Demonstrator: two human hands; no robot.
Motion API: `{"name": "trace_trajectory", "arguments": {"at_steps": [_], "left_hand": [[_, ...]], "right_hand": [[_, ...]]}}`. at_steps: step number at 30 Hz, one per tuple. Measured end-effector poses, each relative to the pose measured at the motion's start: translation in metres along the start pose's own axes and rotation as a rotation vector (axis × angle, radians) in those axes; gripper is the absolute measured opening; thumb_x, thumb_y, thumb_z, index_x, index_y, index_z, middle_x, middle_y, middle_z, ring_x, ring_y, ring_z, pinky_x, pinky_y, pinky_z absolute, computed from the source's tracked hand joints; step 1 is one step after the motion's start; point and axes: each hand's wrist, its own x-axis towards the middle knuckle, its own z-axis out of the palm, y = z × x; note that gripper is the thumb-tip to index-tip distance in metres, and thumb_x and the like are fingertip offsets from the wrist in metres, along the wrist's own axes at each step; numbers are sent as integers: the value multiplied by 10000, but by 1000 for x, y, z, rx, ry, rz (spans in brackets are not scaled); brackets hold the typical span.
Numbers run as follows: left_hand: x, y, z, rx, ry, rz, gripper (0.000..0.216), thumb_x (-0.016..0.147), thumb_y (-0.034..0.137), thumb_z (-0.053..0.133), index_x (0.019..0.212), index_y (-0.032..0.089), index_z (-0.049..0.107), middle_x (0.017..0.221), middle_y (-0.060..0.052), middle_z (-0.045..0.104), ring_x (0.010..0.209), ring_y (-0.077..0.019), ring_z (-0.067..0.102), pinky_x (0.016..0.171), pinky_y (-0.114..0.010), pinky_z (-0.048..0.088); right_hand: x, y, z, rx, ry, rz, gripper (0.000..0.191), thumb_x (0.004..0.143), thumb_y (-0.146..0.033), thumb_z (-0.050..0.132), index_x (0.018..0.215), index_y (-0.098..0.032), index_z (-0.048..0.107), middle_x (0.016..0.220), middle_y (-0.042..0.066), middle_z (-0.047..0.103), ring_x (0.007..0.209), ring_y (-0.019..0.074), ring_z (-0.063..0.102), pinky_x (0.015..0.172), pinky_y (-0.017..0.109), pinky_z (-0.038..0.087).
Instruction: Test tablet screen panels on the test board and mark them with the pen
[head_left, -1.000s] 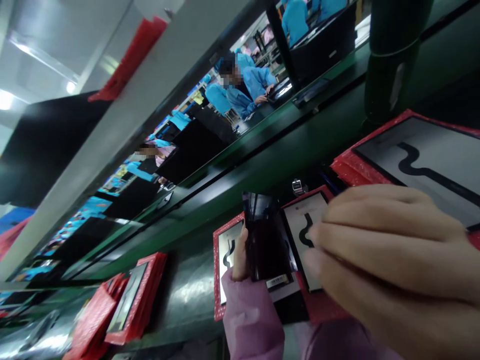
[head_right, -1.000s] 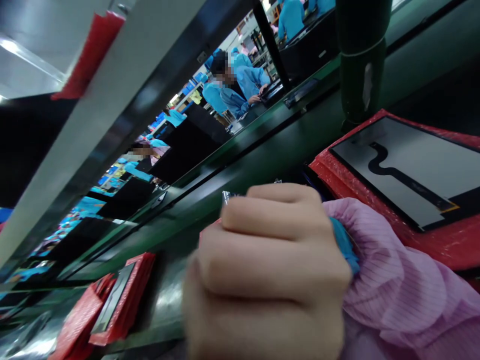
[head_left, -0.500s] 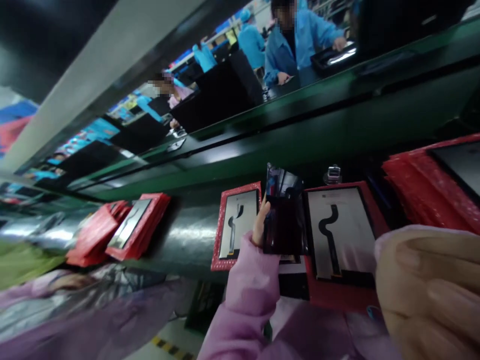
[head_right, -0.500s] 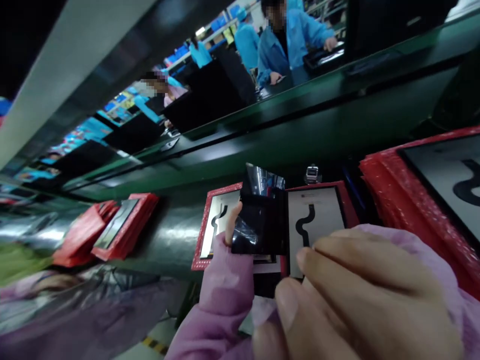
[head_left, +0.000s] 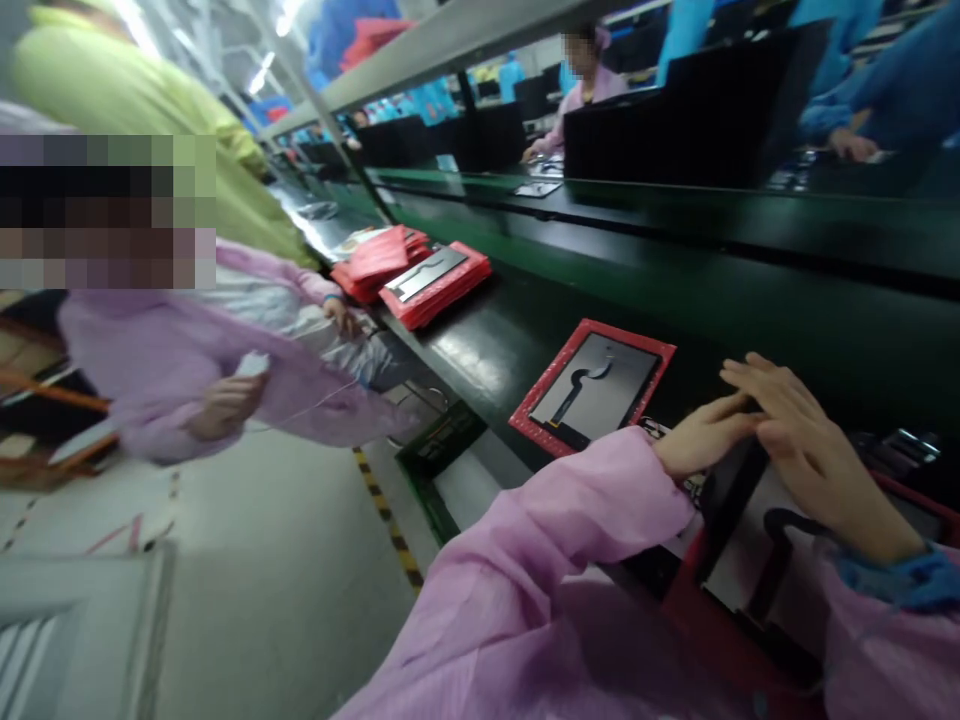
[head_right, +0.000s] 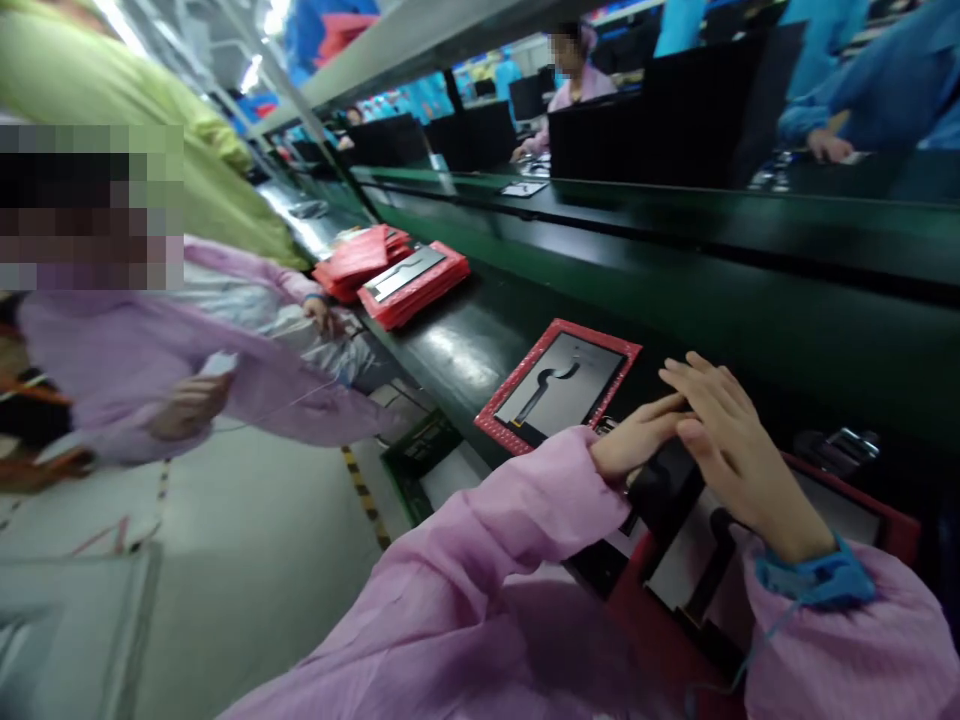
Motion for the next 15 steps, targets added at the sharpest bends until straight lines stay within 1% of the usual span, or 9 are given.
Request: {"name": "trace_trajectory", "arguments": {"at_steps": [3, 5, 6, 8, 10, 12, 13, 14, 15], "left_hand": [[7, -2, 6, 147, 33, -21, 263, 919, 290, 552, 1085, 125, 672, 1224, -130, 671, 1224, -279, 605, 1096, -419, 448], [2, -2, 6, 169, -4, -4, 274, 923, 337, 573, 1076, 139, 685, 1220, -115, 672, 1230, -274, 599, 1107, -412, 440], [-4, -1, 4, 138, -21, 3, 311, 929, 361, 572, 1121, 143, 683, 1253, -115, 664, 1256, -272, 585, 1119, -412, 431], [-25, 2, -9, 14, -28, 16, 420, 937, 390, 564, 1271, 147, 638, 1351, -130, 627, 1315, -270, 550, 1132, -425, 417], [-57, 6, -36, -126, 28, 49, 506, 921, 372, 597, 1380, 162, 577, 1421, -143, 590, 1336, -281, 538, 1110, -449, 430], [-94, 9, -77, -220, 202, 114, 415, 874, 311, 670, 1264, 169, 670, 1350, -131, 647, 1236, -279, 607, 1054, -424, 460], [-112, 9, -101, -301, 349, 130, 334, 847, 260, 694, 1161, 148, 718, 1279, -134, 684, 1136, -271, 656, 996, -398, 486], [-130, 8, -126, -415, 537, 108, 251, 835, 212, 692, 1059, 113, 744, 1168, -146, 723, 1031, -260, 690, 938, -376, 502], [-147, 6, -152, -556, 784, 60, 178, 821, 169, 689, 966, 86, 750, 1031, -150, 747, 926, -248, 706, 877, -360, 515]], "right_hand": [[3, 15, -1, -37, 36, -109, 460, 1068, -418, 258, 1236, -171, 607, 1256, 153, 662, 1340, 342, 524, 1144, 631, 373], [3, 19, -3, -79, 67, -158, 414, 1059, -376, 290, 1146, -153, 627, 1166, 156, 683, 1245, 358, 586, 1097, 660, 406], [3, 20, -4, -90, 74, -168, 393, 1054, -355, 304, 1133, -151, 630, 1151, 155, 685, 1227, 361, 595, 1086, 668, 412], [2, 19, -7, -103, 76, -169, 363, 1043, -324, 327, 1134, -156, 636, 1151, 147, 684, 1228, 360, 595, 1087, 671, 413], [2, 18, -11, -121, 69, -154, 348, 1038, -320, 346, 1117, -165, 647, 1145, 133, 689, 1225, 356, 600, 1088, 665, 420], [3, 16, -13, -156, 66, -146, 343, 1037, -344, 370, 1077, -164, 659, 1114, 125, 700, 1191, 355, 622, 1074, 658, 442], [3, 15, -14, -175, 69, -147, 346, 1036, -366, 385, 1060, -161, 663, 1096, 124, 706, 1168, 356, 635, 1065, 656, 451], [4, 15, -14, -192, 70, -146, 357, 1034, -388, 396, 1048, -156, 667, 1088, 125, 708, 1152, 359, 642, 1061, 654, 457], [4, 15, -14, -206, 73, -143, 373, 1034, -408, 400, 1037, -152, 671, 1081, 126, 710, 1141, 360, 647, 1060, 651, 459]]}}
